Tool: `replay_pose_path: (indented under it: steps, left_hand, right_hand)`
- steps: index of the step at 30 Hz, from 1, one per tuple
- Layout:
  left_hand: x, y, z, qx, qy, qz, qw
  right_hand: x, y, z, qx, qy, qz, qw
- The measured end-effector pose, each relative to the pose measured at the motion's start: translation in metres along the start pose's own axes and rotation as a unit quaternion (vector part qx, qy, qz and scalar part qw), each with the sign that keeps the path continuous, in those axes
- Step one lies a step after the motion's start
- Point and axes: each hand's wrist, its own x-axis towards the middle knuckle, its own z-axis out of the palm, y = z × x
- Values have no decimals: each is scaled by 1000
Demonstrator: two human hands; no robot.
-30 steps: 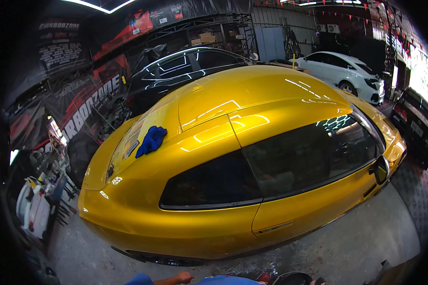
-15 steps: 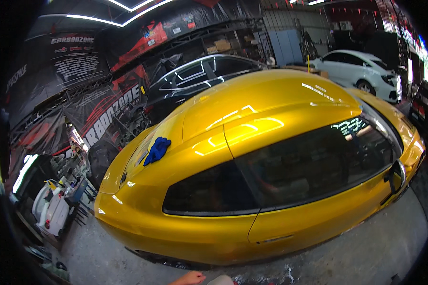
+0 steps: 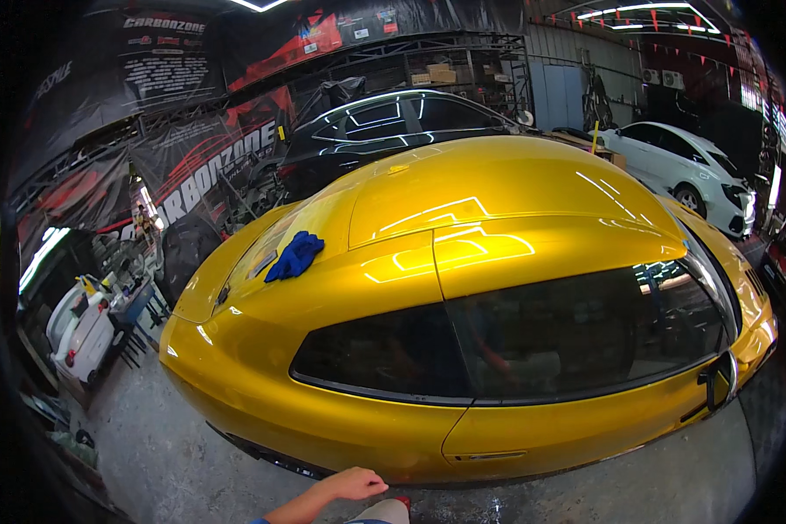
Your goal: Wet sanding the surface of a yellow car using a sanding block and water.
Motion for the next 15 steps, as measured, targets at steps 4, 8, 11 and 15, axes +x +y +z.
replay_pose_path:
  steps: [4,8,11,15]
  left_hand:
    - [-1,19,-83,-50,11,-16,999]
    - [4,12,-158,-118,26,-30,992]
    - [-6,28,-236,-157,34,-1,987]
    - [-10,18,-319,-137,155,187,960]
  right_hand:
    - [-48,2,26,-291,49,-65,953]
    - [-84,2,55,-492,-34,-363,790]
    - [-81,3,92,126,37,-97,987]
    - [-55,0,105,-46,123,-171,976]
